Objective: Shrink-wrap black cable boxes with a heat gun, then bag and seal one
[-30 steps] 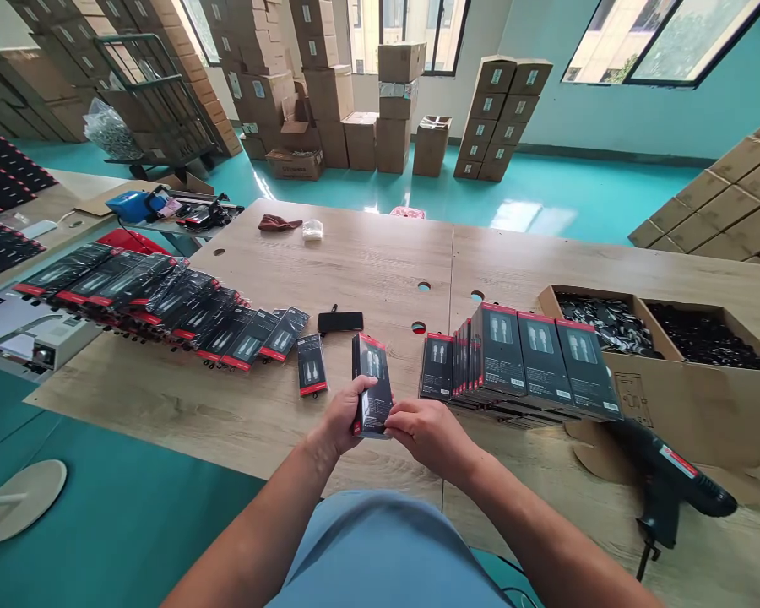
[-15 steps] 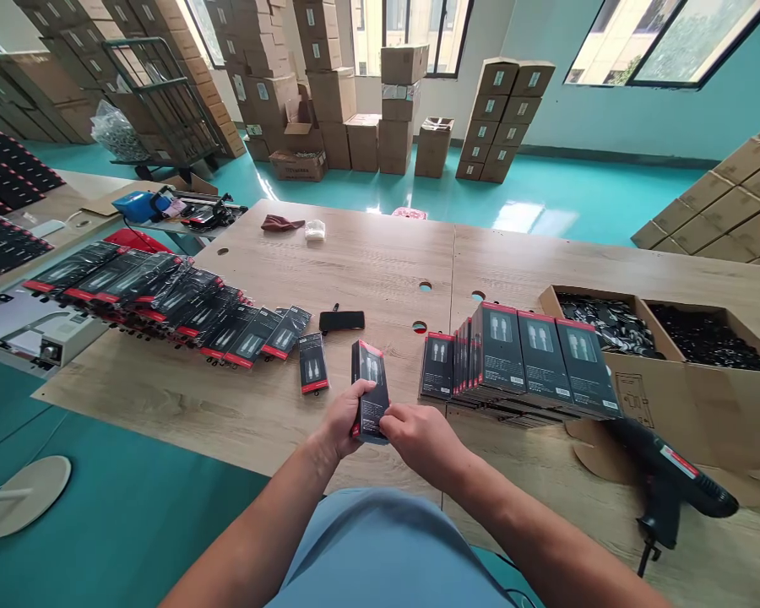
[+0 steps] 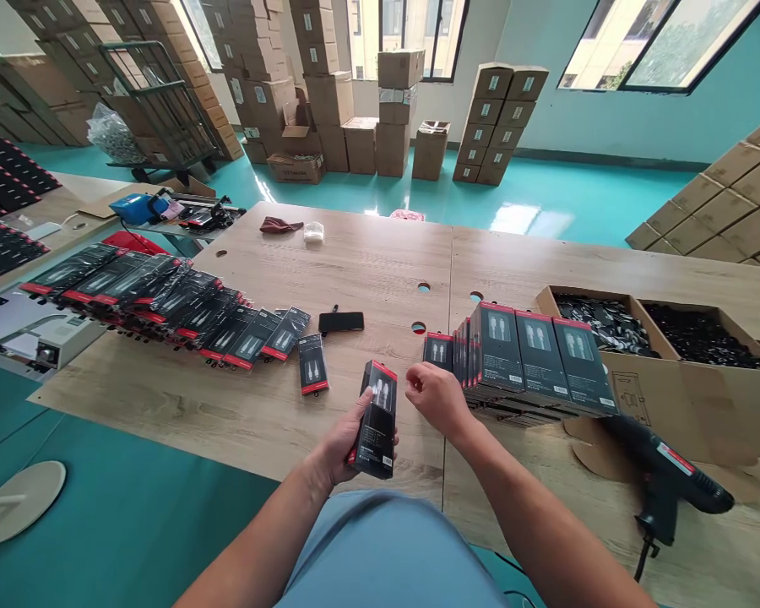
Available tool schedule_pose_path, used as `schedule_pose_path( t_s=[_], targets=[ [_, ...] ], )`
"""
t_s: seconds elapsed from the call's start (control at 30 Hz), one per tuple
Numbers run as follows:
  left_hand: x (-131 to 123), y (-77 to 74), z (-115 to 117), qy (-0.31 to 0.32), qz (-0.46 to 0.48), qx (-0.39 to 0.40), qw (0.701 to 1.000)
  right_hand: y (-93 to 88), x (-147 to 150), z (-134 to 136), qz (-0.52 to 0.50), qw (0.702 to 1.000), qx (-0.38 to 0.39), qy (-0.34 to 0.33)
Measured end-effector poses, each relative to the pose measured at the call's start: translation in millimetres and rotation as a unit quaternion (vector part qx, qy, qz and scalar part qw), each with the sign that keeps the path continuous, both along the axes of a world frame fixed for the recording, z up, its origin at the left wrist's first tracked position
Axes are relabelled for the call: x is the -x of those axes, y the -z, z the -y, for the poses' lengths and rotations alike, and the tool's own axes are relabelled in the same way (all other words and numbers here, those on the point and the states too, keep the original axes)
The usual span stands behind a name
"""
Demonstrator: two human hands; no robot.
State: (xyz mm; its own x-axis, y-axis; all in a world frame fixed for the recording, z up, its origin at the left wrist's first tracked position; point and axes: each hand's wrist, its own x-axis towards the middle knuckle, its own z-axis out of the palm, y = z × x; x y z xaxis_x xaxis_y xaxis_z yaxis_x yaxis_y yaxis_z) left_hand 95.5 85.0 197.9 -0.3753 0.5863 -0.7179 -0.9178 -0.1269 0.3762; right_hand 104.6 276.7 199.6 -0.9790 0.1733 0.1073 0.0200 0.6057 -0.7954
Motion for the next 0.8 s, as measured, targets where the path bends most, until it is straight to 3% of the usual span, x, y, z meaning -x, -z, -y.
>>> schedule_pose_path(
  t_s=[0.1, 0.23, 0.33, 0.4, 0.53, 0.7, 0.8],
  targets=[
    [5.5, -1.7, 17.9, 0.063, -0.047, -0.008, 0.997, 0.3, 2.3, 1.5, 0.006, 0.988, 0.154, 0.019],
    [7.5, -11.3, 39.8, 0.179, -0.158, -0.017, 0.971, -5.9, 21.4, -10.1, -0.021, 0.946, 0.316, 0.062],
    [10.4, -21.2, 57.0, 0.273, -0.234, -0.020, 0.933, -12.3, 44.9, -29.6, -0.077, 0.914, 0.375, 0.133],
    [13.8, -26.6, 69.5, 0.291, -0.261, -0.018, 0.920, -13.2, 55.4, -35.3, -0.104, 0.907, 0.376, 0.161],
    [17.8, -31.7, 90.1, 0.224, -0.275, -0.022, 0.935, -0.9, 46.1, -10.9, -0.088, 0.945, 0.290, 0.124],
    [10.2, -30.6, 97.1, 0.065, -0.299, 0.010, 0.952, 23.7, -6.3, 38.9, -0.044, 0.989, 0.143, -0.019],
    [4.1, -27.3, 103.0, 0.033, -0.294, 0.026, 0.955, 30.2, -37.6, 47.5, -0.022, 0.993, 0.093, -0.074]
  ],
)
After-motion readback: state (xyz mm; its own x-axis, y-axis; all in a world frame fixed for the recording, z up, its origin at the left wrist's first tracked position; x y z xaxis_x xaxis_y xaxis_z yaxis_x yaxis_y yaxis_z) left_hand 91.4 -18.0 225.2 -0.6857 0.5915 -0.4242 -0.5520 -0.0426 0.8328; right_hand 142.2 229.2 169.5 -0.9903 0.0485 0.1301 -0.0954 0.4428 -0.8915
